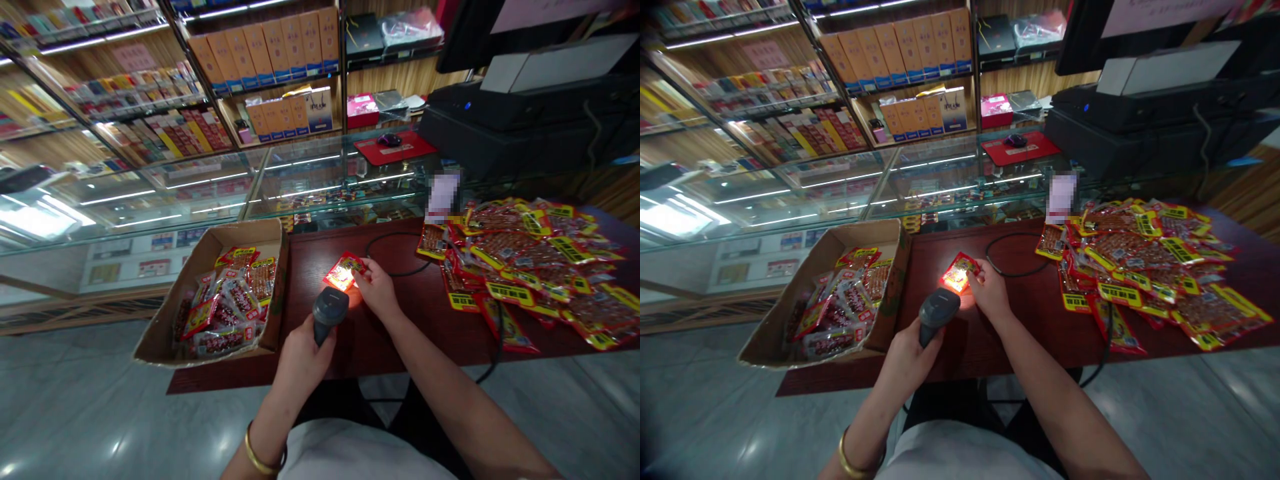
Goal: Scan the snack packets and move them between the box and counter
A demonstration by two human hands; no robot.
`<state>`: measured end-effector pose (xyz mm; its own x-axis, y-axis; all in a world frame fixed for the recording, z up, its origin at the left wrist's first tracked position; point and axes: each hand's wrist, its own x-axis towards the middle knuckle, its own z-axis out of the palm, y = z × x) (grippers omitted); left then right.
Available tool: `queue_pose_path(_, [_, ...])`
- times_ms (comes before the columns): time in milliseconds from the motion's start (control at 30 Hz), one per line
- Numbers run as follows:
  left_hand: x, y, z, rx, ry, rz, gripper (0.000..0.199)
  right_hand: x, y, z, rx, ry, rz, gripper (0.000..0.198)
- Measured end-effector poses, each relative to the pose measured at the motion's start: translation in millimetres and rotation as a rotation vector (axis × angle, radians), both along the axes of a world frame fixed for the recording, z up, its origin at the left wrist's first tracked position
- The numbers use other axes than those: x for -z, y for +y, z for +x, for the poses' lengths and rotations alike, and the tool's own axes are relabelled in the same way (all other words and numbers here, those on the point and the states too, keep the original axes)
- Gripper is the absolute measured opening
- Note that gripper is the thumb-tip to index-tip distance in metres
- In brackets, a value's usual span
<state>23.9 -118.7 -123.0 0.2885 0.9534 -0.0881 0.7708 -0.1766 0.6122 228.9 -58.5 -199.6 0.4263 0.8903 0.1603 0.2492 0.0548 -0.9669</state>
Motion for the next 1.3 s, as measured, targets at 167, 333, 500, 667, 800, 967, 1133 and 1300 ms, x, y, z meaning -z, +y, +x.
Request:
queue_pose_path(167, [-0.3,0.5,-3.9,-0.011,-0.032,-0.014,0.021,-3.0,-0.5,-1.4,-0.032,-0.006,0.036,0.029])
queue_pose_path(333, [-1.8,-2.4,-4.5,0.011,-0.089,-0.041,0.024,-1.9,0.0,-2.0,-0.054,-0.023,0.068,0.031])
queue_pose_path(500, [0.3,-2.9,-3.2,0.014,-0.093,-0.026,0.026,1.4,0.4,-2.2,-0.068,-0.043,0.086,0.035])
queue_pose_path(667, [2.8,-4.7,-5.8,0.016,-0.115,-0.027,0.025,4.2,1.8,-2.6,-0.077,-0.030,0.092,0.037])
queue_pose_path(800, [5.4,-5.5,-7.8,0.009,-0.110,-0.031,0.027,4.4,1.8,-2.5,-0.082,-0.020,0.096,0.038])
queue_pose_path(967, [8.7,-3.0,-7.0,-0.013,-0.134,-0.074,0.028,3.5,1.5,-2.7,-0.083,-0.014,0.091,0.039])
queue_pose_path(1133, [7.8,-0.9,-6.0,-0.031,-0.151,-0.127,0.029,2.5,1.7,-2.9,-0.091,-0.022,0.091,0.038])
queue_pose_path(1300, [8.8,0.6,-5.0,-0.022,-0.157,-0.153,0.028,-0.6,0.5,-3.7,-0.098,-0.032,0.086,0.039])
